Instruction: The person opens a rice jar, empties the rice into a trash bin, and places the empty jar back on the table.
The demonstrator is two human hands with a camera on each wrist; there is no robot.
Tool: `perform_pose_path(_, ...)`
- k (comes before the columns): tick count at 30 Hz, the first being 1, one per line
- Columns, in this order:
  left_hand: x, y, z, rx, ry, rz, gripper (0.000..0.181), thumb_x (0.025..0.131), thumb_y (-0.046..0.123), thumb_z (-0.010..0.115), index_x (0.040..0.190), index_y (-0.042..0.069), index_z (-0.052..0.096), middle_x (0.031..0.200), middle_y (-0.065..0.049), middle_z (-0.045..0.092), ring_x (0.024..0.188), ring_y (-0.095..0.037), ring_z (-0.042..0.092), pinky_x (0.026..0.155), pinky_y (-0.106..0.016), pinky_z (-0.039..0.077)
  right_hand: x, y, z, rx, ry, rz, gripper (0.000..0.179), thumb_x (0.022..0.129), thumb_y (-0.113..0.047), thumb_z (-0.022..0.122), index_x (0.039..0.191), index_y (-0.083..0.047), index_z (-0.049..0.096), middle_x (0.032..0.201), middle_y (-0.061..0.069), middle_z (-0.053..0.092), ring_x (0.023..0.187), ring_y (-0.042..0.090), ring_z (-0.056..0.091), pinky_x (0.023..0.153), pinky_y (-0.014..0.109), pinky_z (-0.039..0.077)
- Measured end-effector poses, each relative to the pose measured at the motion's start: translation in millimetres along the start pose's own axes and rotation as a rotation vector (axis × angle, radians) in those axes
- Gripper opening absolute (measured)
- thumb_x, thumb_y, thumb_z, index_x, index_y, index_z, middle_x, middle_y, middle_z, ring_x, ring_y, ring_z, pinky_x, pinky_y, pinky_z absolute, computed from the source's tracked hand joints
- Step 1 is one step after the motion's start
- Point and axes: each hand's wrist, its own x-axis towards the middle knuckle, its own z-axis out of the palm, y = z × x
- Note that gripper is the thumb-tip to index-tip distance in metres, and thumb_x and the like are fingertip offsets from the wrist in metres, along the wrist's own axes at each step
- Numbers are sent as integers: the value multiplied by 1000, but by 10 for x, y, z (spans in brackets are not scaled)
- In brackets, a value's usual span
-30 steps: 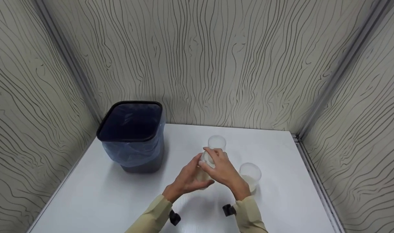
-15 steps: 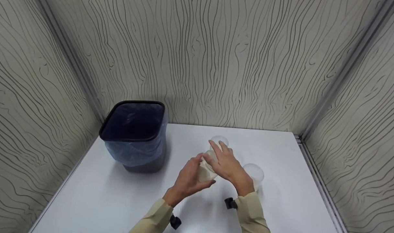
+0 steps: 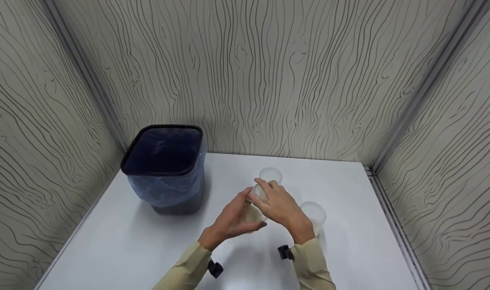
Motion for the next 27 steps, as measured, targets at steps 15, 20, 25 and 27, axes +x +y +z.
perform_pose_path(15, -68, -120, 9, -45, 55, 102, 100, 76, 60, 74, 152, 18, 26, 125, 1, 57, 100, -6, 55, 81, -17, 51, -115, -144, -126, -16, -12, 1, 75, 94, -57, 53, 154, -17, 32, 151, 23, 39, 132, 44, 45, 96, 66, 44)
perform_pose_path(20, -45, -101, 16, 35, 73, 98, 100, 76, 62, 72, 151, 13, 29, 126, -1, 59, 100, -8, 56, 83, -22, 53, -87, -208, -151, -142, -53, 132, 79, 94, -67, 42, 152, -14, 37, 130, 24, 51, 97, 30, 60, 77, 53, 53)
perform_pose_path(25, -23, -94, 8, 39, 47, 84, 100, 77, 65, 70, 153, 15, 27, 128, -1, 59, 103, -9, 57, 84, -24, 54, -75, -195, -173, -135, -86, 118, 81, 91, -69, 45, 150, -15, 39, 128, 23, 54, 94, 27, 61, 80, 52, 54)
perform_pose_path(27, -23, -99, 3, 35, 42, 87, 99, 77, 65, 69, 153, 17, 26, 127, 0, 59, 103, -8, 57, 83, -23, 54, -78, -179, -195, -103, -91, 79, 78, 90, -67, 50, 149, -16, 41, 127, 20, 56, 97, 27, 61, 82, 52, 53)
